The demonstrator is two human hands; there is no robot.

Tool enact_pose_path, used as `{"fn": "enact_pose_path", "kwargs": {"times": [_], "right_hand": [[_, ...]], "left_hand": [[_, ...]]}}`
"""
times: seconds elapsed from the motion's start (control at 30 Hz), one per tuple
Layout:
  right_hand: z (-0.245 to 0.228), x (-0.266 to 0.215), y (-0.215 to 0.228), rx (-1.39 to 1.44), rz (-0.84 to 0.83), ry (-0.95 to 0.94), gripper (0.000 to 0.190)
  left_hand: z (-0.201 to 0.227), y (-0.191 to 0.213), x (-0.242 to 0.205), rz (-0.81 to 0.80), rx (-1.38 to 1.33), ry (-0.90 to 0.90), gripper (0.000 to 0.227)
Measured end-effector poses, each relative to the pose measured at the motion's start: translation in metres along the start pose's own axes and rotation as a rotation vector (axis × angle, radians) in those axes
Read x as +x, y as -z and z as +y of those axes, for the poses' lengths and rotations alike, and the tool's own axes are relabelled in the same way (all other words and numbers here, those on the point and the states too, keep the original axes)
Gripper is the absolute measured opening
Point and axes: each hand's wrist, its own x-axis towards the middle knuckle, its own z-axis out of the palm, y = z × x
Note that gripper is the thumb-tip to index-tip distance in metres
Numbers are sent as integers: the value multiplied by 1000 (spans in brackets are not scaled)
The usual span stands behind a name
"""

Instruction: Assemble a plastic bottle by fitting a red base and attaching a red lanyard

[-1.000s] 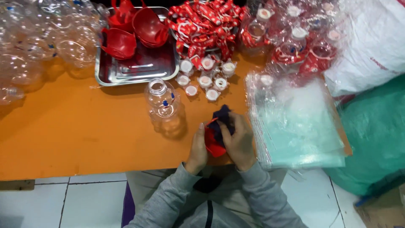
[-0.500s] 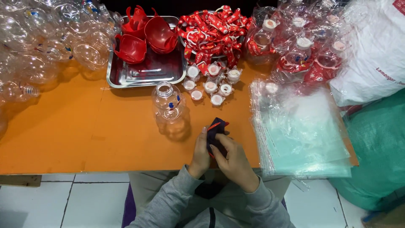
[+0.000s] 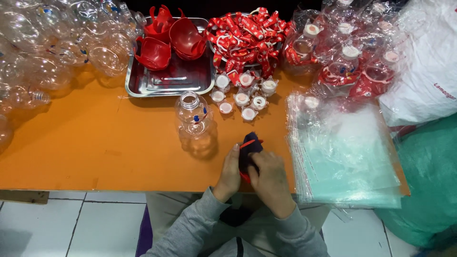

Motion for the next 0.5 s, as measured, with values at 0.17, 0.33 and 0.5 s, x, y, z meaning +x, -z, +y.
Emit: {"fn": "enact_pose_path", "kwargs": {"times": [0.17, 0.33, 0.5], "right_hand": [[-23, 7, 21, 408, -166, -108, 11], [-38, 14, 20, 714, 43, -200, 15], [-9, 9, 8, 322, -184, 33, 11]], "left_hand": [[-11, 1, -2, -17, -301, 116, 62], [-14, 1, -2, 47, -126, 25, 57], [-10, 3, -4, 5, -346, 121, 61]]}}
